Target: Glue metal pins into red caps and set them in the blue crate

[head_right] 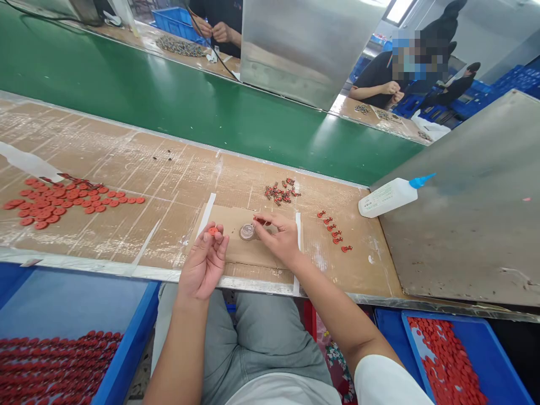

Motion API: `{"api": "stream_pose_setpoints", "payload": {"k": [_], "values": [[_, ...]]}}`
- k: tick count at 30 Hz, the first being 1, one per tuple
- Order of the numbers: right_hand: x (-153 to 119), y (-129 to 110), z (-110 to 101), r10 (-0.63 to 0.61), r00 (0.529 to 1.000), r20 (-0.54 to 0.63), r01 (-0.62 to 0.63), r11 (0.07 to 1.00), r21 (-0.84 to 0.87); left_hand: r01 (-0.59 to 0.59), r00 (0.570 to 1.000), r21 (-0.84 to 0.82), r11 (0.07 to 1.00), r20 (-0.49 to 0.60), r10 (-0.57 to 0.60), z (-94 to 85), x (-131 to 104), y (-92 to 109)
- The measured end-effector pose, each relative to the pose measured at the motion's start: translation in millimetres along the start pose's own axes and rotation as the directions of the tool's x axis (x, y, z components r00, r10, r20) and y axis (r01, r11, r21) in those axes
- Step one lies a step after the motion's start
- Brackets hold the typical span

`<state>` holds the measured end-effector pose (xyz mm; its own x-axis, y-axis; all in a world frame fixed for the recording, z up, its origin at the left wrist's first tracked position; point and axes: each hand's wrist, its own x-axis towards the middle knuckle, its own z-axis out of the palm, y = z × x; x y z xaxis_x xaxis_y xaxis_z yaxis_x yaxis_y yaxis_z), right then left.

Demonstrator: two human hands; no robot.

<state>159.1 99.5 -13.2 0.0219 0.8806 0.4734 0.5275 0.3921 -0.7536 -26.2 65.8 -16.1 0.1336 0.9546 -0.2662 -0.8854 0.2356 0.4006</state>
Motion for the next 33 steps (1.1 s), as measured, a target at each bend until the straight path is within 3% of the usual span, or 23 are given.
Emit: {"api": "stream_pose_setpoints", "payload": {"k": [7,13,19,29,33], "values": [[-5,1,10,-0.198,0.980,-0.001,0.197,0.975,-0.105,-0.009,0.999,0.016,1.000,-0.033,0.010,0.3,-2,3],[-7,4,11,-0.258,0.966,0.026,0.259,0.958,-0.126,-0.004,0.999,-0.003,1.000,-0.037,0.004,-0.1,-1,2],[-9,5,12,-0.285,0.959,-0.004,0.282,0.951,-0.125,0.009,1.000,-0.019,1.000,-0.027,-0.009,1.2,-2,3],[-7,5,12,-0.287,0.957,0.043,0.290,0.945,-0.154,-0.001,0.999,0.001,1.000,-0.042,0.001,-0.8,-1,3],[-7,3,12,-0.227,0.974,-0.006,0.224,0.965,-0.136,-0.008,0.999,0.021,1.000,-0.050,0.009,-0.9,-2,4]]}}
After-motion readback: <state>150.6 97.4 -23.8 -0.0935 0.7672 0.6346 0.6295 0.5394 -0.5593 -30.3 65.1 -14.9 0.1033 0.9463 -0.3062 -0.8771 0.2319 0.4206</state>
